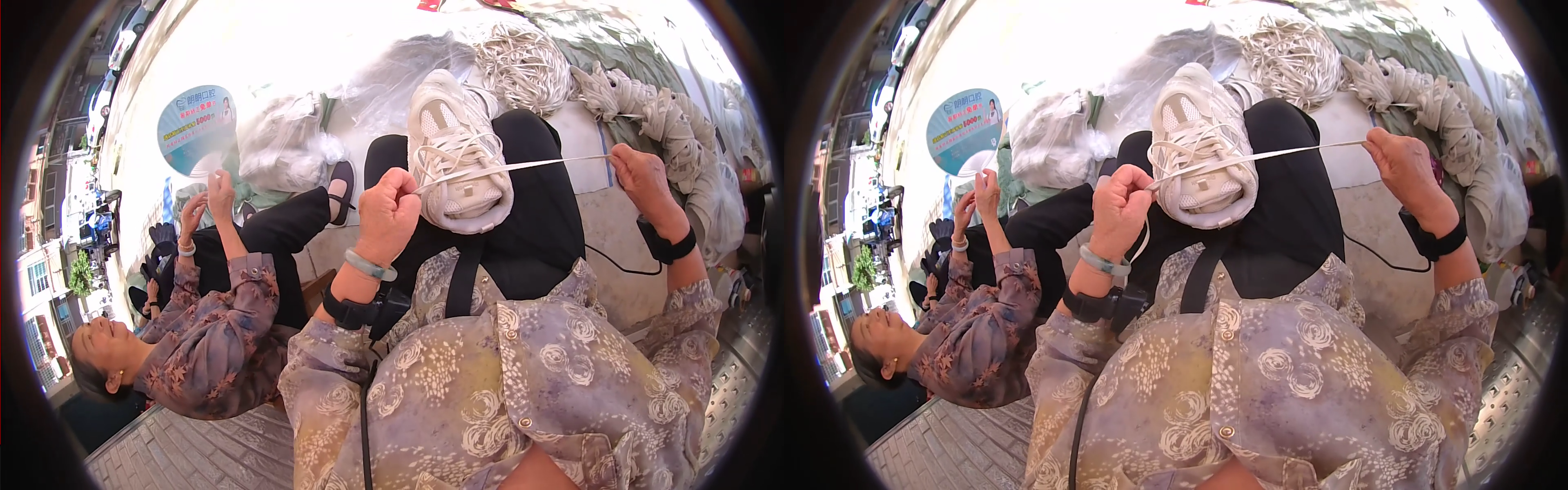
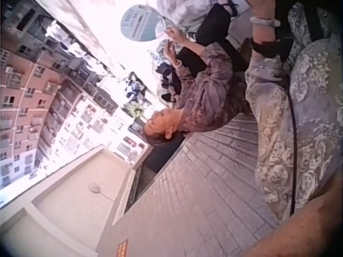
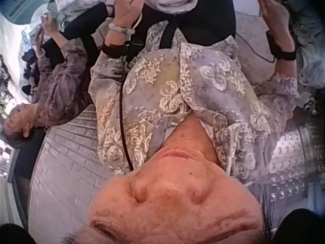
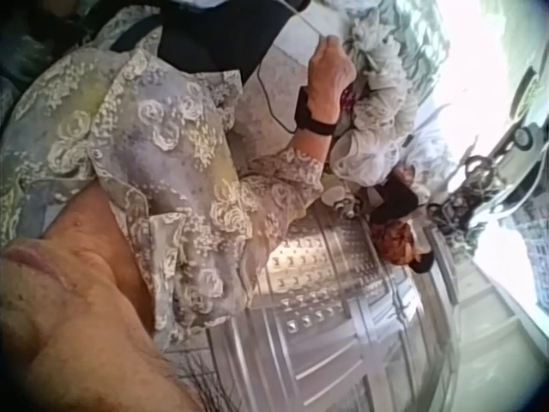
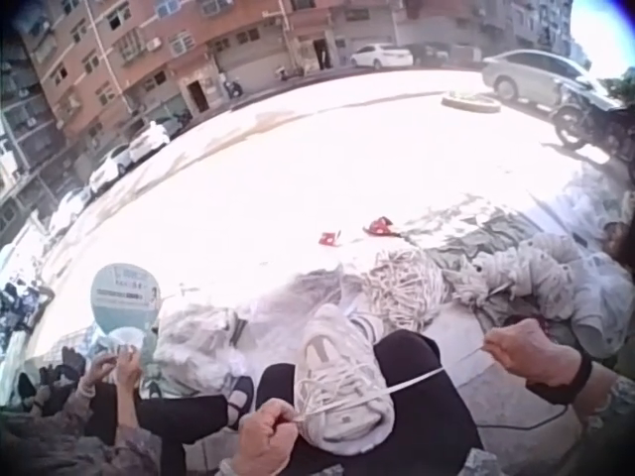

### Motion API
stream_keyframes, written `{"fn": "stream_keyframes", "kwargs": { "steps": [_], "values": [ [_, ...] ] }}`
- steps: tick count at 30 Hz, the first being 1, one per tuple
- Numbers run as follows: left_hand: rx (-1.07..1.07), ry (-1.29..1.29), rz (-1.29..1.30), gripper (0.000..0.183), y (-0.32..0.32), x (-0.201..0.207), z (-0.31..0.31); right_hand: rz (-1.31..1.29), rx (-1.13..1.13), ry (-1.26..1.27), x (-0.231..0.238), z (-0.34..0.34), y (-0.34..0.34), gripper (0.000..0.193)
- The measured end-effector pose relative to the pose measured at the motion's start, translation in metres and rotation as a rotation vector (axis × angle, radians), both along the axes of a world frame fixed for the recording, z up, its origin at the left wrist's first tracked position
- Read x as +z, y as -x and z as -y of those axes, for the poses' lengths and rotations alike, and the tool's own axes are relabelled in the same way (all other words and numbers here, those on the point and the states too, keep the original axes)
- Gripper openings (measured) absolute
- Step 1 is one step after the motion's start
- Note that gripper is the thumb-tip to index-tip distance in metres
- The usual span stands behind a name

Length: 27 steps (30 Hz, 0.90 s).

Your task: Manually lacing a white sneaker while sitting in an outdoor work area.

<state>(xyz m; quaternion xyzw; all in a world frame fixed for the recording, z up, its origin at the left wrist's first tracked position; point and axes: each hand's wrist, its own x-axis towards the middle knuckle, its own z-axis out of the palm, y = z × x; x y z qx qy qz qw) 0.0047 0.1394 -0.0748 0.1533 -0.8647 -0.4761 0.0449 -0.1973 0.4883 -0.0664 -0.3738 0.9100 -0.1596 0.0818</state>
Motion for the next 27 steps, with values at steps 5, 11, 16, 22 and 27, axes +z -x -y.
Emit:
{"fn": "stream_keyframes", "kwargs": {
  "steps": [5,11,16,22,27],
  "values": [
    [0.051,-0.575,0.267,0.007,-0.015,0.019,0.005,-0.037,0.021,0.044,-0.009,-0.005,0.000,0.011],
    [-0.106,-0.241,0.428,0.010,-0.072,0.027,0.050,0.035,0.125,0.071,-0.027,-0.005,0.003,0.008],
    [-0.048,0.034,0.532,0.013,-0.099,0.033,0.101,0.098,0.014,0.097,-0.029,-0.002,0.018,0.012],
    [0.166,0.196,0.608,0.024,-0.109,0.031,0.103,1.014,-0.563,0.384,-0.013,0.018,0.008,0.014],
    [0.016,-0.714,0.718,0.029,-0.060,0.036,0.037,1.713,-0.521,0.498,-0.019,0.056,-0.037,0.012]
  ]
}}
